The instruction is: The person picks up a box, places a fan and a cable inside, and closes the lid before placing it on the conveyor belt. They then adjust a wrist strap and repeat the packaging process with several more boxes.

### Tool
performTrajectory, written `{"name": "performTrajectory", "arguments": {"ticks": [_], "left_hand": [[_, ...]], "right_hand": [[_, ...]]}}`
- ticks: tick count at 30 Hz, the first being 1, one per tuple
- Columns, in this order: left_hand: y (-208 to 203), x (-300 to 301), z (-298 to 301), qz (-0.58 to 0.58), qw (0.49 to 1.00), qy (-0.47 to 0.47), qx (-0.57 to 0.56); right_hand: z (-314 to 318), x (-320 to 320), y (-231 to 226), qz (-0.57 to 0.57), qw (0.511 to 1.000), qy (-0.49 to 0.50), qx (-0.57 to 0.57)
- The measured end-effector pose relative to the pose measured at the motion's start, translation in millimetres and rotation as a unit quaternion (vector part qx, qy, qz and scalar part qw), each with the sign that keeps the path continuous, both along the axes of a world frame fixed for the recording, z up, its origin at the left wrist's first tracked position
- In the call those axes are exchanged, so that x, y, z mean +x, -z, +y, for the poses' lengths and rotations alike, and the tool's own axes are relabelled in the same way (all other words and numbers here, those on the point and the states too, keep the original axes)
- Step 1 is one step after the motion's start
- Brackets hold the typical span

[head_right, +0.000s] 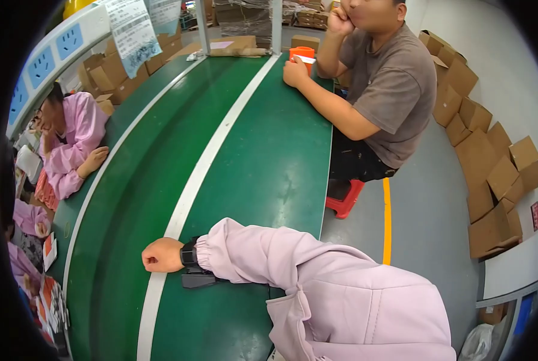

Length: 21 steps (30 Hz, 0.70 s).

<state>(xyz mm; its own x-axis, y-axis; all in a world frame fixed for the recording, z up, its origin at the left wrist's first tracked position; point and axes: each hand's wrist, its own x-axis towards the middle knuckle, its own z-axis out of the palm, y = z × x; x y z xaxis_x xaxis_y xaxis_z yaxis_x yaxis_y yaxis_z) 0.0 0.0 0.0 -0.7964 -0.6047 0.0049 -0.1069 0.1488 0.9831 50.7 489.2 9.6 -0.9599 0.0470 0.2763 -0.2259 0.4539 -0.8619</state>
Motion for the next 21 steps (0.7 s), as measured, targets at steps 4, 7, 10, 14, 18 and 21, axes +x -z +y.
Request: {"name": "performTrajectory", "arguments": {"ticks": [4,7,10,14,18,21], "left_hand": [[32.0,-8.2,-9.3,0.231,0.907,0.092,-0.34],[51.9,-11.6,-8.1,0.152,0.95,0.072,-0.262],[38.0,-19.8,-4.4,0.185,0.921,0.068,-0.337],[30.0,-10.6,-7.1,0.206,0.919,0.085,-0.324],[19.3,-6.0,19.6,0.157,0.98,0.022,-0.12],[37.6,-14.3,9.8,0.179,0.981,0.023,-0.077]], "right_hand": [[8.0,-10.8,-9.5,0.027,1.0,-0.006,0.015],[14.9,-12.2,-2.0,0.032,0.999,-0.003,0.02],[12.4,-18.1,-4.3,0.024,1.0,0.006,0.006],[5.0,-16.1,-6.6,0.014,1.0,0.017,0.0],[10.1,-10.4,-8.0,0.014,1.0,0.019,-0.003],[18.6,-3.7,-9.1,0.013,1.0,0.017,0.003]]}}
